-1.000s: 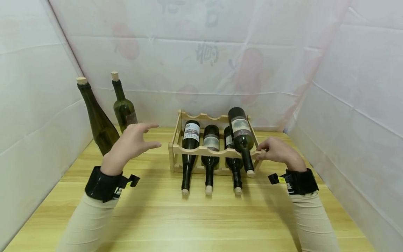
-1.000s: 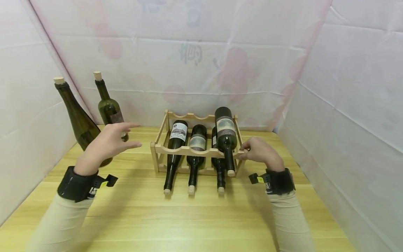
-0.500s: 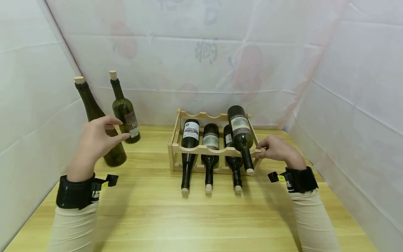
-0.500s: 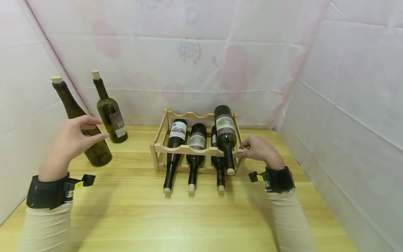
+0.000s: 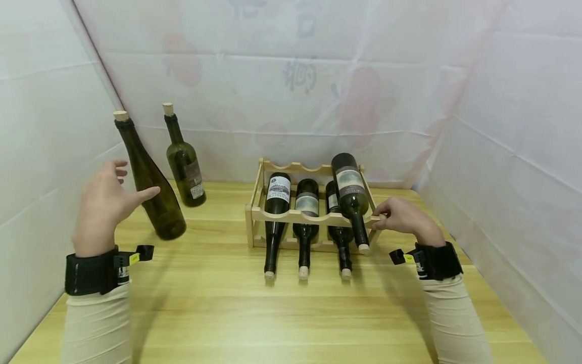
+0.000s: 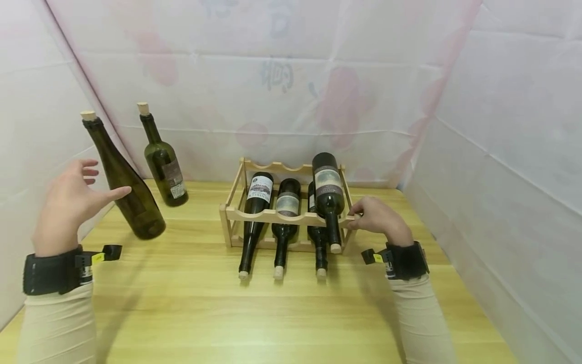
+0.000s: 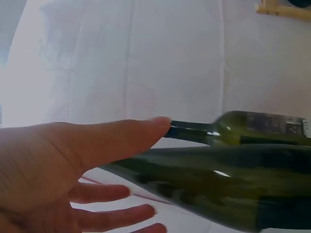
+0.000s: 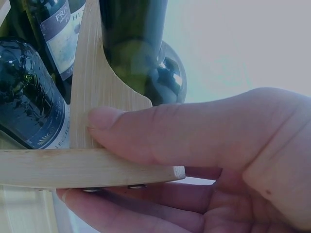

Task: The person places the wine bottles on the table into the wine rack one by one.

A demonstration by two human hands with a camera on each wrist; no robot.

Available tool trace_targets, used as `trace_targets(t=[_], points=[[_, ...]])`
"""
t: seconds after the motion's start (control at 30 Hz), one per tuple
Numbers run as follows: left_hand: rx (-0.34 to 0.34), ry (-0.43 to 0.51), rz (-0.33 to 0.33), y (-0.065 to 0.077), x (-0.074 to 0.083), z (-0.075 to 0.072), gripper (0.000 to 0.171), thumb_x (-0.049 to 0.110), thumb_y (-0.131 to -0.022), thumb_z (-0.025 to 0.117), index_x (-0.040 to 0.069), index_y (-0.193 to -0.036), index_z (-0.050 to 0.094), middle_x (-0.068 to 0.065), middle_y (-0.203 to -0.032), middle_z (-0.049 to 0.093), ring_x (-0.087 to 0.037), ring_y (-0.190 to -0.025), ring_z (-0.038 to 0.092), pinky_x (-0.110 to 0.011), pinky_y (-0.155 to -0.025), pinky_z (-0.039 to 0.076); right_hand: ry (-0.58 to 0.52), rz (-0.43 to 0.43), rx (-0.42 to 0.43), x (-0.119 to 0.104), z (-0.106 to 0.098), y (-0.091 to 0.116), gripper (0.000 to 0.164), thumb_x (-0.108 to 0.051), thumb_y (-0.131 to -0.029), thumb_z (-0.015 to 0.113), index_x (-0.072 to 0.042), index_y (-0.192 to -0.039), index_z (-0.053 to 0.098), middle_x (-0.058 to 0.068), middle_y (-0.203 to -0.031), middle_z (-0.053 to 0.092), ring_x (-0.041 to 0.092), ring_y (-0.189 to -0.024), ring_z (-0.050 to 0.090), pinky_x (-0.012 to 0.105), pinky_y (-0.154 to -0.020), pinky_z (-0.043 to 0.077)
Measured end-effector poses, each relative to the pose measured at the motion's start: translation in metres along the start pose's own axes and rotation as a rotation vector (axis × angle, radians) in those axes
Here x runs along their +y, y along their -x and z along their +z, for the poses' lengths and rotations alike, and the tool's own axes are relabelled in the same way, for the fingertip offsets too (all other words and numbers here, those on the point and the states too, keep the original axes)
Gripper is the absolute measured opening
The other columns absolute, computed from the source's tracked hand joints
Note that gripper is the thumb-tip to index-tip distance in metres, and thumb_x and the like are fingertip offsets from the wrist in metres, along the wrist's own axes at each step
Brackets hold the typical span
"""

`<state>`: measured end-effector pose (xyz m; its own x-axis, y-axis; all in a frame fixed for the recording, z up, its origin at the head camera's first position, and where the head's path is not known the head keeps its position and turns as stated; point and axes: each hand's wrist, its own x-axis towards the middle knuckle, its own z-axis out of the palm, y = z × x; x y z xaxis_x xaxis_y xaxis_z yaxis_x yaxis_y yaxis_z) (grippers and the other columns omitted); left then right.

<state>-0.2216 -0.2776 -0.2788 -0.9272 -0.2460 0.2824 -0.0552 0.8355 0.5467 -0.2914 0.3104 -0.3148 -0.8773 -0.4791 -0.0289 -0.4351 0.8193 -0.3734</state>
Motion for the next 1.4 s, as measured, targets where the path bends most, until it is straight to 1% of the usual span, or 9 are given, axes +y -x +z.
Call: trace_targets(t=[0.1, 0.3, 0.5, 0.7, 0.77, 0.9, 1.03, 1.17, 1.4], points=[[-0.010, 0.020, 0.006, -0.008, -0.006, 0.003, 0.116, 0.061, -0.076, 0.068, -0.003, -0.152, 0.008, -0.034, -0.143, 0.031, -0.053, -0.120, 0.035, -0.066, -0.093, 0.033, -0.002, 0.005, 0.002, 0.000, -0.001, 0.000, 0.008, -0.014, -0.080, 0.075, -0.010, -0.087, 0.075, -0.002, -0.074, 0.063, 0.015, -0.063, 0.046, 0.032, -0.059, 0.040], [-0.051, 0.047, -0.025, -0.021, -0.020, 0.013, 0.124, 0.067, -0.073, 0.066, -0.002, -0.152, 0.000, -0.034, -0.145, 0.028, -0.055, -0.122, 0.031, -0.068, -0.095, 0.030, -0.001, 0.008, -0.002, 0.001, -0.001, 0.000, 0.009, -0.016, -0.080, 0.075, -0.010, -0.088, 0.075, -0.003, -0.074, 0.063, 0.015, -0.062, 0.045, 0.032, -0.058, 0.039], [-0.092, 0.105, -0.047, -0.028, -0.029, 0.022, 0.122, 0.068, -0.073, 0.066, -0.001, -0.152, 0.004, -0.035, -0.144, 0.029, -0.053, -0.122, 0.035, -0.066, -0.093, 0.035, -0.001, 0.005, 0.002, 0.001, -0.001, 0.000, 0.007, -0.017, -0.080, 0.075, -0.012, -0.085, 0.075, -0.003, -0.071, 0.061, 0.014, -0.062, 0.045, 0.032, -0.058, 0.039], [-0.080, 0.115, -0.031, -0.033, -0.034, 0.034, 0.118, 0.065, -0.070, 0.070, -0.008, -0.146, 0.018, -0.035, -0.131, 0.041, -0.049, -0.113, 0.042, -0.062, -0.089, 0.039, 0.022, 0.007, -0.002, 0.003, 0.001, 0.001, 0.009, -0.018, -0.080, 0.075, -0.012, -0.086, 0.075, -0.004, -0.075, 0.065, 0.013, -0.064, 0.048, 0.032, -0.060, 0.042], [-0.071, 0.113, -0.028, -0.035, -0.035, 0.037, 0.117, 0.065, -0.070, 0.071, -0.009, -0.145, 0.020, -0.034, -0.128, 0.042, -0.049, -0.110, 0.043, -0.063, -0.088, 0.039, 0.021, 0.003, 0.001, 0.003, 0.001, 0.001, 0.009, -0.018, -0.080, 0.075, -0.012, -0.086, 0.075, -0.004, -0.075, 0.065, 0.013, -0.063, 0.048, 0.032, -0.060, 0.041], [-0.070, 0.095, -0.047, -0.037, -0.037, 0.038, 0.118, 0.065, -0.071, 0.069, -0.009, -0.146, 0.017, -0.036, -0.128, 0.040, -0.051, -0.110, 0.041, -0.064, -0.088, 0.038, 0.014, -0.008, 0.006, 0.003, 0.000, 0.001, 0.010, -0.020, -0.080, 0.076, -0.012, -0.086, 0.075, -0.003, -0.076, 0.066, 0.013, -0.063, 0.048, 0.032, -0.059, 0.041], [-0.109, 0.066, -0.059, -0.039, -0.037, 0.037, 0.119, 0.064, -0.073, 0.068, -0.010, -0.148, 0.013, -0.038, -0.133, 0.036, -0.054, -0.114, 0.037, -0.066, -0.091, 0.036, 0.012, -0.008, 0.007, 0.003, 0.000, 0.001, 0.010, -0.020, -0.080, 0.076, -0.012, -0.086, 0.075, -0.003, -0.077, 0.066, 0.013, -0.064, 0.048, 0.032, -0.059, 0.041], [-0.137, 0.065, -0.063, -0.040, -0.036, 0.035, 0.119, 0.063, -0.075, 0.067, -0.010, -0.149, 0.008, -0.039, -0.138, 0.031, -0.056, -0.119, 0.033, -0.067, -0.093, 0.033, 0.007, -0.011, 0.012, 0.004, 0.000, 0.000, 0.007, -0.018, -0.080, 0.075, -0.013, -0.084, 0.074, -0.004, -0.074, 0.065, 0.013, -0.063, 0.047, 0.032, -0.059, 0.041], [-0.108, 0.091, -0.062, -0.038, -0.037, 0.036, 0.114, 0.061, -0.074, 0.070, -0.011, -0.146, 0.020, -0.037, -0.131, 0.040, -0.052, -0.113, 0.040, -0.064, -0.088, 0.039, 0.014, -0.011, 0.013, 0.004, -0.001, -0.001, 0.006, -0.018, -0.080, 0.076, -0.014, -0.085, 0.074, -0.004, -0.072, 0.063, 0.013, -0.061, 0.046, 0.032, -0.059, 0.041]])
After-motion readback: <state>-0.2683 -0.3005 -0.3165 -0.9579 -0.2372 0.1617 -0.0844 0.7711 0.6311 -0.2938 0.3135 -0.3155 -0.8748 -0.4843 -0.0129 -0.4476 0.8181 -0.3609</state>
